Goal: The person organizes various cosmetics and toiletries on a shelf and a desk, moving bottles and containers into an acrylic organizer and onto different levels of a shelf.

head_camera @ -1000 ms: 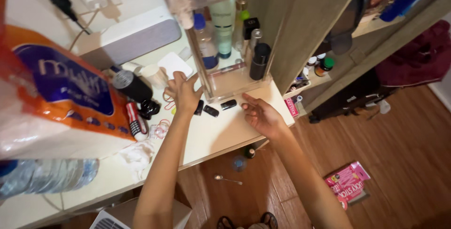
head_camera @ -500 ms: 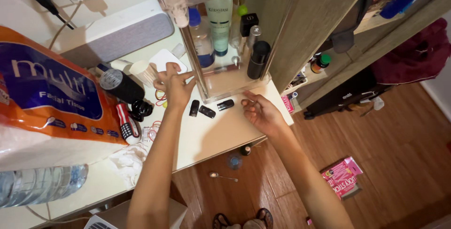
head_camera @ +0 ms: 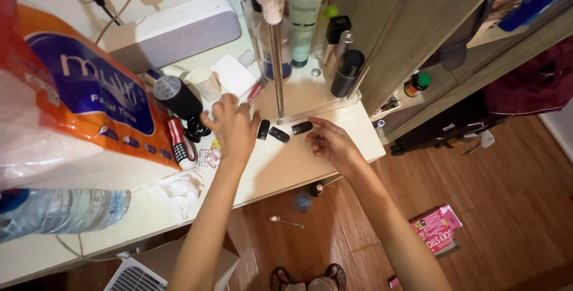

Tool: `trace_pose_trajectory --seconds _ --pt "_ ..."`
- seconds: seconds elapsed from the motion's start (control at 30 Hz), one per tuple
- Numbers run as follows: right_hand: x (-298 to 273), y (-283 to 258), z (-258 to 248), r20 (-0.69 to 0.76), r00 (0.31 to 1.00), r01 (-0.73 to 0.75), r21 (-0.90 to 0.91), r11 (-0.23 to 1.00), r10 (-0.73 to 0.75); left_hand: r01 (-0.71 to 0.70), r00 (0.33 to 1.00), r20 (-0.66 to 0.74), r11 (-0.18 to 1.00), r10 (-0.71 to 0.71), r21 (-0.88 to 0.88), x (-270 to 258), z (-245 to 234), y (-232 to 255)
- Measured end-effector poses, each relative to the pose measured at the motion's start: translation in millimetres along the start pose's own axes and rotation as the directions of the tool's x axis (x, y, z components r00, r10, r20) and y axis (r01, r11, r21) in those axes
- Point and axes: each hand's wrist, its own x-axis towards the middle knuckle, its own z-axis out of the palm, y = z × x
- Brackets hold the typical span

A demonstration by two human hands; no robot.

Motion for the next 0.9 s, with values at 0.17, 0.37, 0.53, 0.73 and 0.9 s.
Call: trace_pose_trajectory --seconds 0.17,0.37,0.53,0.73,0.9 --pt "-10.5 -0.8 20.2 0.001 1.000 -0.005 -0.081 0.997 0.005 0.016 0.999 -0.052 0.999 -0.013 0.045 26.9 41.7 4.1" --pt "-26.2 -5.5 32.5 -0.048 0.999 -0.020 -0.118 0.993 0.015 -0.009 1.000 -0.007 0.979 0.010 0.205 19.7 69.1 -3.8" --pt "-39.5 -11.3 42.3 -0.039 0.999 -0.019 -0.134 0.991 0.014 -0.076 0.995 -0.051 0.989 0.083 0.129 -11.0 38.7 -9.9" --pt "-57.5 -6.3 61.4 -0.016 0.999 -0.031 -0.159 0.987 0.029 0.168 0.986 -0.009 0.976 -0.168 0.138 -38.0 -47.9 7.3" --pt "-75.0 0.3 90.6 -0.009 0.996 -0.091 -0.244 0.965 0.091 0.472 0.882 0.089 0.864 -0.464 -0.175 -82.1 -98.5 22.9"
